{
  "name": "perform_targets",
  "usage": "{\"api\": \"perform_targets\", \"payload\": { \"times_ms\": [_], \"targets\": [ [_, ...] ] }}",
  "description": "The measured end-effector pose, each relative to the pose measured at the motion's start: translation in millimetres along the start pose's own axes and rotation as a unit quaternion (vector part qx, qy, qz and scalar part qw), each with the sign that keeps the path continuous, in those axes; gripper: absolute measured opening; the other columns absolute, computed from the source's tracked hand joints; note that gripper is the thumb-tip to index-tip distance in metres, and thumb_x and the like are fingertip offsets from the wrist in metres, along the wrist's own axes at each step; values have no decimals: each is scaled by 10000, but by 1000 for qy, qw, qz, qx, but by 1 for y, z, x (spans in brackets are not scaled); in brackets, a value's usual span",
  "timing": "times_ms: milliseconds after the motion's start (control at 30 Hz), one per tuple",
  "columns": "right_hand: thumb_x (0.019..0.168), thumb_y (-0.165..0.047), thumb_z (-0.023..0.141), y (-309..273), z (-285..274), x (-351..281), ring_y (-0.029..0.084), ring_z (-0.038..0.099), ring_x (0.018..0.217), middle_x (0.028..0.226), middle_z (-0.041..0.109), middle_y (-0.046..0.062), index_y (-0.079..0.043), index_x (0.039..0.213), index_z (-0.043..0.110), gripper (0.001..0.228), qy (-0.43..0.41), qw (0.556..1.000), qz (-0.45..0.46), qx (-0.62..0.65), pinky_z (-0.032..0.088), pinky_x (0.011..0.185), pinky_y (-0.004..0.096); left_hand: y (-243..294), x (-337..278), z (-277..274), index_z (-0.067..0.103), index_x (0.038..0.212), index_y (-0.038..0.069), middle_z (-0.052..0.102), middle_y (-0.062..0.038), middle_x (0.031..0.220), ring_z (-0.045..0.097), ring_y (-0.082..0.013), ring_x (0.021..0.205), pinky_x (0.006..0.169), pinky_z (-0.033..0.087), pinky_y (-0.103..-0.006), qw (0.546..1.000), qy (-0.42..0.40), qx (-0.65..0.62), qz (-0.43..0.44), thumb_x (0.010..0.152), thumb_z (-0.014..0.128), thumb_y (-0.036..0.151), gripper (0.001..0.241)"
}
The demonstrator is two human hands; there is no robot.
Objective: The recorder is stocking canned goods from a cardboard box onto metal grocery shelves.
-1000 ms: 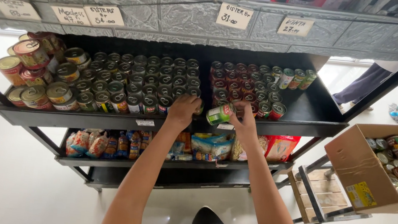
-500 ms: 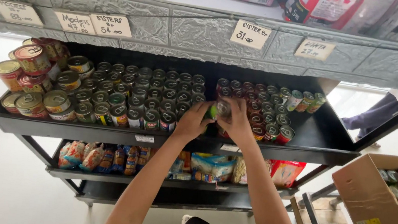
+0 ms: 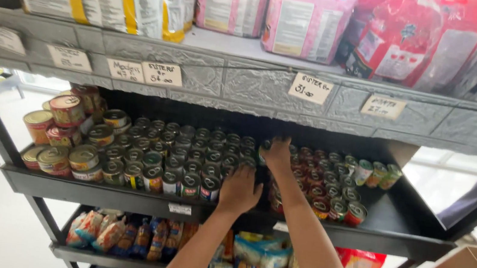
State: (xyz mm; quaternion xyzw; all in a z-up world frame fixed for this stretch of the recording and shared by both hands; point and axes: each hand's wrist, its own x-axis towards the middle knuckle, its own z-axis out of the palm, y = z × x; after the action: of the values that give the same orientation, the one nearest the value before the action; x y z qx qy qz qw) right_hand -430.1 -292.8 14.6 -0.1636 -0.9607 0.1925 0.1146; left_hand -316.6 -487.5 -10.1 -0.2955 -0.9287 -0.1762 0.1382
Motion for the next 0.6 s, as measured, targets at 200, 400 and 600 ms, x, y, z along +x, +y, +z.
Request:
{"api": "perform_targets", "payload": {
  "times_ms": [200,400,600],
  "targets": [
    [867,-415,739,35,101,73,462,604,1155,1260,598,281,58,1246,586,625,74,978,-121,-151,540,967,521,3,-6,-10,452,1452,-44,457,-213,1496,343,-373,1467,1219,250,-501,1000,-20,-1,20,1036,461,433,633],
    [910,-148,651,54,158,130,422,706,910,1156,682,337,101,1567,328,773,69,996,-60,-24,623,728,468,0,-1,-12,361,1505,-30,348,-211,1581,255,-368,1509,1232,205,-503,997,-60,-37,10,1004,473,445,700],
    [953,-255,665,-29,38,-20,470,750,872,1468,380,336,-73,1602,94,884,-53,983,6,177,618,715,523,-13,7,18,297,1533,-47,323,-235,1568,249,-398,1479,1195,226,-535,997,-43,-17,54,1013,481,475,759]
  ]
}}
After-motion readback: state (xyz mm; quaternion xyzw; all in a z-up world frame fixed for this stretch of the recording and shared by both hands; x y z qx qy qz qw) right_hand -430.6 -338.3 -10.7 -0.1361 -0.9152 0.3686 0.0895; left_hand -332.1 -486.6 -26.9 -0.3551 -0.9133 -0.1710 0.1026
